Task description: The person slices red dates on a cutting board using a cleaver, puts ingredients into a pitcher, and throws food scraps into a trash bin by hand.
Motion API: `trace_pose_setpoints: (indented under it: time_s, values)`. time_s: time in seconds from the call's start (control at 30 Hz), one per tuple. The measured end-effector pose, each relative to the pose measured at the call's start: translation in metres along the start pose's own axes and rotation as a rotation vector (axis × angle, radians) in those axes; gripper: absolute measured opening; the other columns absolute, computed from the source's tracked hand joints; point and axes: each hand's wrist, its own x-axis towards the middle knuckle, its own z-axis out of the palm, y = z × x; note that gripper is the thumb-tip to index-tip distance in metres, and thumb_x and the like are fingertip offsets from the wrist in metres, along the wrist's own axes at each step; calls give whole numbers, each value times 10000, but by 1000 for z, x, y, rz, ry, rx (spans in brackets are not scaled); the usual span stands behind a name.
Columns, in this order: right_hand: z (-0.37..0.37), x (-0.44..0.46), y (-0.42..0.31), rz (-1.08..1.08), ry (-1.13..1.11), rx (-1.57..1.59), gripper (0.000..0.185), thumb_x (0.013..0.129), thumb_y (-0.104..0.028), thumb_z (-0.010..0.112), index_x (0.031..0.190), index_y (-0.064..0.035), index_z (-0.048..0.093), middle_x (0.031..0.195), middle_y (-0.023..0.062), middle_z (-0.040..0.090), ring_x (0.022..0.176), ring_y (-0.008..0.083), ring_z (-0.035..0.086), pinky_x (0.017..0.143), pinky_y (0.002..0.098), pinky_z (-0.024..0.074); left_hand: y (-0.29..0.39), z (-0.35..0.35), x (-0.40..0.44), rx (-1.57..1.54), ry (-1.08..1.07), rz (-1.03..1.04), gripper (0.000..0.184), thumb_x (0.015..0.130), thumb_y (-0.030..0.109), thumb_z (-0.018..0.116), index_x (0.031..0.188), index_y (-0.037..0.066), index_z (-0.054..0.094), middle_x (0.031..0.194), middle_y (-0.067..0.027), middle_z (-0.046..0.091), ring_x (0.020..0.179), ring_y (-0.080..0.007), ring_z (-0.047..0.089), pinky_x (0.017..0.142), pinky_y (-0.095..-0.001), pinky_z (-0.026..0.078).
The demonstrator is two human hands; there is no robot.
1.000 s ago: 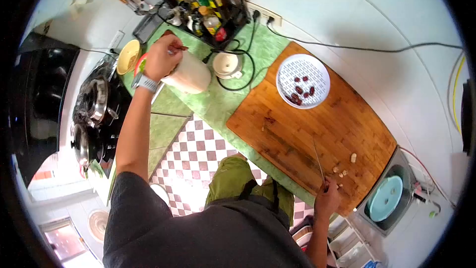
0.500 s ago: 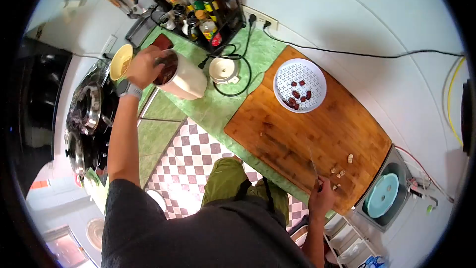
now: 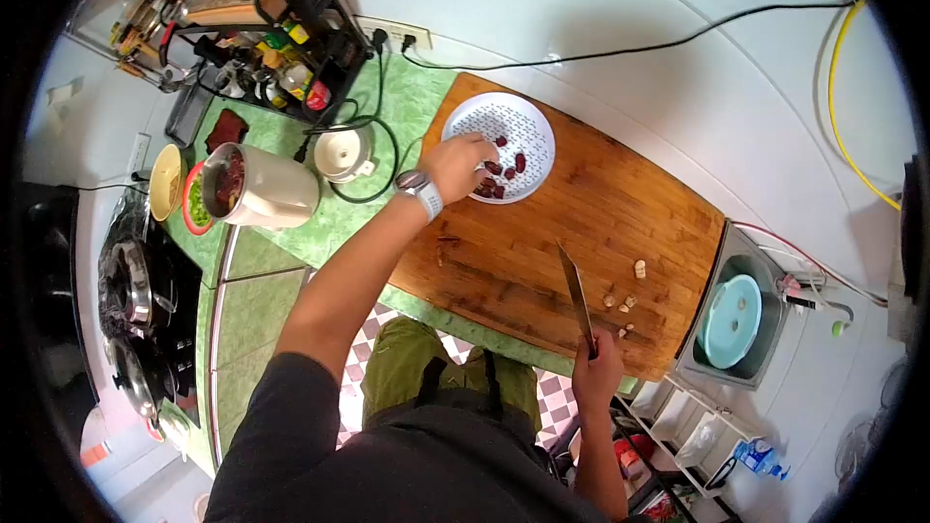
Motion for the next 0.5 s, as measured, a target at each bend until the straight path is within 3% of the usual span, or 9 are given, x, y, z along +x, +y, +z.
trace_pose_setpoints:
  time_s: [0.07, 0.17, 0.23, 0.33, 0.43, 0.5]
  values:
    - [-4, -4, 2, 38, 17, -3, 161, 971, -141, 704, 1118, -76, 696, 843, 177, 708, 748, 381, 709, 642, 451, 528, 0, 29, 29, 73, -183, -12, 288, 842, 100, 807, 1120, 144, 747, 1250, -108, 698, 1164, -342, 666, 948, -453, 576]
    - [-3, -13, 17, 113, 52, 36, 162, 981, -157, 703, 1110, -60, 690, 846, 192, 712, 774, 388, 720, 657, 451, 533, -7, 51, 49, 238, -311, 10, 262, 859, 71, 771, 1111, 142, 752, 1251, -114, 702, 1159, -348, 673, 963, -457, 569]
    - [-6, -19, 21, 147, 52, 54, 169, 989, -183, 701, 1100, -55, 687, 848, 194, 719, 796, 398, 727, 676, 445, 542, -24, 65, 49, 254, -228, 46, 218, 883, 22, 699, 1061, 138, 748, 1217, -94, 718, 1114, -340, 693, 942, -454, 574]
    - [-11, -21, 27, 213, 25, 5, 180, 994, -207, 701, 1094, -57, 689, 859, 191, 726, 806, 398, 731, 696, 439, 553, -35, 63, 48, 325, -267, 3, 172, 863, 105, 764, 1028, 145, 739, 1163, -90, 736, 1073, -328, 700, 908, -451, 578]
    - [-11, -21, 36, 287, -19, 35, 178, 998, -212, 691, 1086, -58, 690, 870, 202, 721, 810, 399, 731, 704, 446, 553, -14, 32, 32, 55, -97, -66, 190, 863, 156, 805, 1046, 134, 759, 1094, -87, 744, 1050, -312, 704, 881, -428, 577]
    - [-5, -20, 45, 271, -15, 62, 181, 996, -213, 691, 1086, -56, 688, 875, 204, 720, 812, 407, 729, 702, 447, 552, 3, 17, 7, -50, -44, -25, 181, 874, 107, 761, 1052, 143, 764, 1082, -91, 738, 1030, -323, 703, 863, -426, 578]
